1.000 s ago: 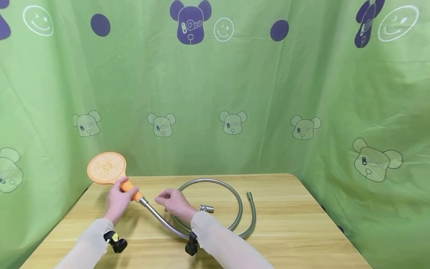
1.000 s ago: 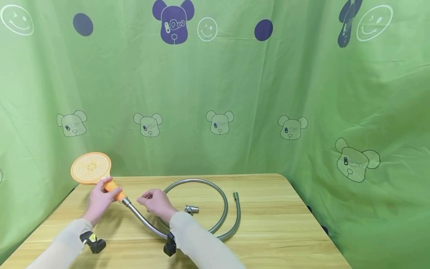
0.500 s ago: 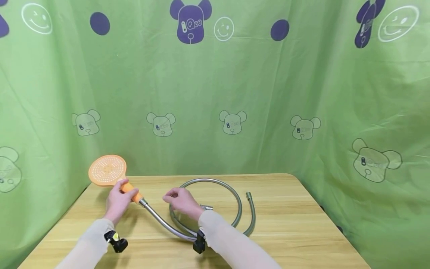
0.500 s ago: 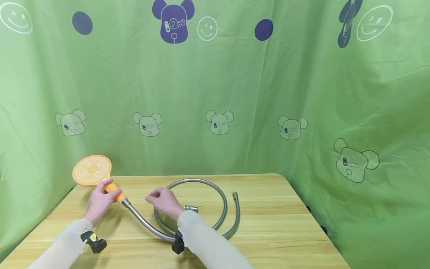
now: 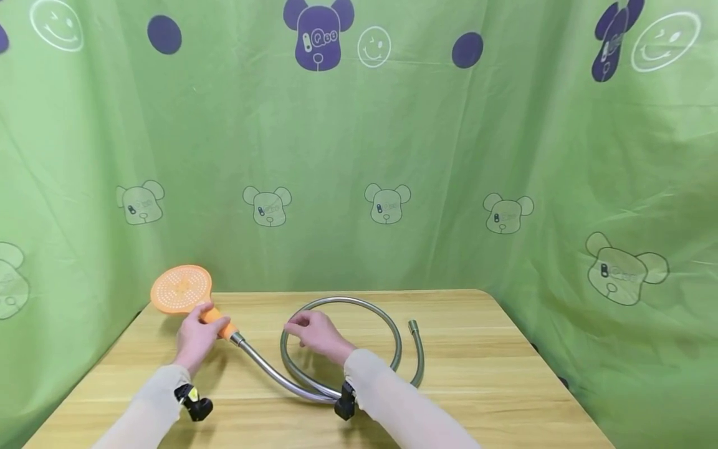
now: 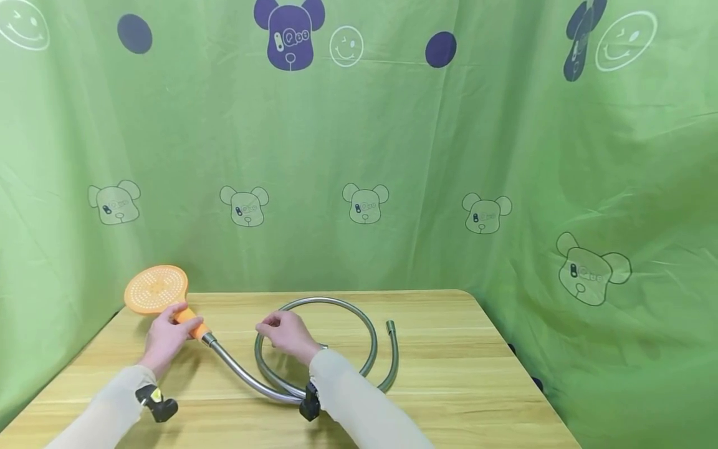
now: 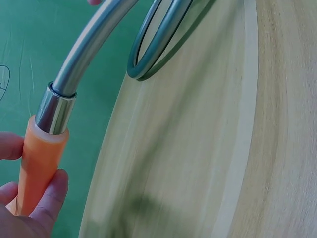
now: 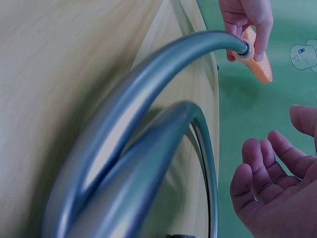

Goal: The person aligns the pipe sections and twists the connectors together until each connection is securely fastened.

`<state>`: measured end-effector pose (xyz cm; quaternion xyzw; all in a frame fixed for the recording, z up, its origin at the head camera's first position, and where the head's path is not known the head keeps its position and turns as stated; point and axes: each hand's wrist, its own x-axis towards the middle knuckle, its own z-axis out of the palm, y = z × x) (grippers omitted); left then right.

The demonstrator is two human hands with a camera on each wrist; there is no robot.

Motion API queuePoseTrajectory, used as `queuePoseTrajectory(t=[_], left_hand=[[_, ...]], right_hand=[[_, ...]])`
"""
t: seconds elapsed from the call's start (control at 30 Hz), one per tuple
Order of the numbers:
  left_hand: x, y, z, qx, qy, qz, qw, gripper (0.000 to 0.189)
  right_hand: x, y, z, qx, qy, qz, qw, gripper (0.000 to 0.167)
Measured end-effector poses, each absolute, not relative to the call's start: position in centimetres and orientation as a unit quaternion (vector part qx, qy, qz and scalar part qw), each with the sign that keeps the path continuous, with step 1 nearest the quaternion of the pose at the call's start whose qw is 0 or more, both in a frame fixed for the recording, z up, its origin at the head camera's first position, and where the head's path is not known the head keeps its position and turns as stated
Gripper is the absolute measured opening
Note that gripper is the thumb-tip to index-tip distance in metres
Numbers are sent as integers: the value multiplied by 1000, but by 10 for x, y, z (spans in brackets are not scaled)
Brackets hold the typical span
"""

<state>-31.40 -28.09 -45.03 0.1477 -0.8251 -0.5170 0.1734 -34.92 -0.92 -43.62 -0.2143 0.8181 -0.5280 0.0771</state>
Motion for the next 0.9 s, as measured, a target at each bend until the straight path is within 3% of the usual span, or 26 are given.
queuePoseTrajectory(t=[0.33, 0.9], left_hand=[[-313, -280, -454, 159, -830, -512, 152, 65], [-317, -277, -463, 183, -832, -506, 133, 63]], right_hand=[[-349, -1, -430, -205, 829, -517, 63, 29], [-352, 3, -432, -195, 833, -513, 64, 20]])
